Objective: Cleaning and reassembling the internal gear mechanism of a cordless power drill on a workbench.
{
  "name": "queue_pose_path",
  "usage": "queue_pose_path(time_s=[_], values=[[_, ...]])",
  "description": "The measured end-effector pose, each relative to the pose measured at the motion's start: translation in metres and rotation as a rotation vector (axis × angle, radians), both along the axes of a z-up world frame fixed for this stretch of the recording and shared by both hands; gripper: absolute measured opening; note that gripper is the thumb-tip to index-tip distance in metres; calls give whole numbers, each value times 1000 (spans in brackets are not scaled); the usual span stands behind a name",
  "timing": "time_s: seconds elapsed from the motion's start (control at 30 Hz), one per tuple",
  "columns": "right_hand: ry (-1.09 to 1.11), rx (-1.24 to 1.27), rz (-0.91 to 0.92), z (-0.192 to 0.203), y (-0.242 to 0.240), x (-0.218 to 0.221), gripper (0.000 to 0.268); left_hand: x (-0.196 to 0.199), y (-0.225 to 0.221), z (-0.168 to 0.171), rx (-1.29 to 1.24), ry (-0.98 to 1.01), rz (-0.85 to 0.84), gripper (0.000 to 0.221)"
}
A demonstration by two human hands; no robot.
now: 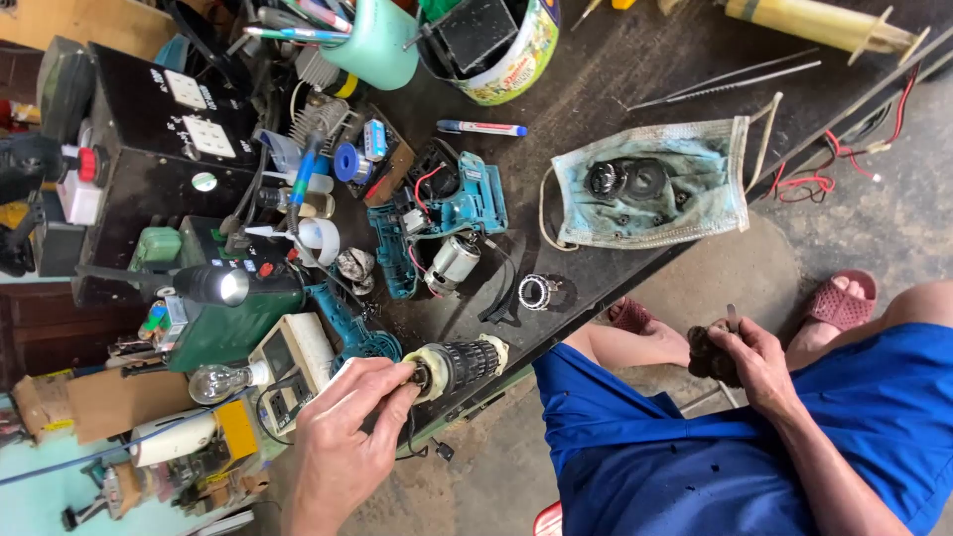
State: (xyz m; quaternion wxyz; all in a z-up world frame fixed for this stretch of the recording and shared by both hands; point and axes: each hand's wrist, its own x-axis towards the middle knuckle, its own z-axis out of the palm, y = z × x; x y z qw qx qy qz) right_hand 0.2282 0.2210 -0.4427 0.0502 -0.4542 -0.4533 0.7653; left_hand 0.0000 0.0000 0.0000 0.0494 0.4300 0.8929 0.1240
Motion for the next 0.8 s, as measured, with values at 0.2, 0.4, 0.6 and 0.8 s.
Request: queue_pose_path(time_s=[0.2, 0.4, 0.6, 0.8], values=[[91, 61, -28, -25, -5, 8, 13, 7, -18, -12, 229, -84, 191, 45], [378, 165, -55, -2, -14, 4, 17, 23, -22, -92, 885, -575, 298, 83], [309, 546, 385, 204, -1, -46, 13, 29, -5, -126, 1159, -447, 254, 60], [865, 1305, 531, 385, -28, -118, 7, 28, -4, -127, 1224, -491, 281, 53]])
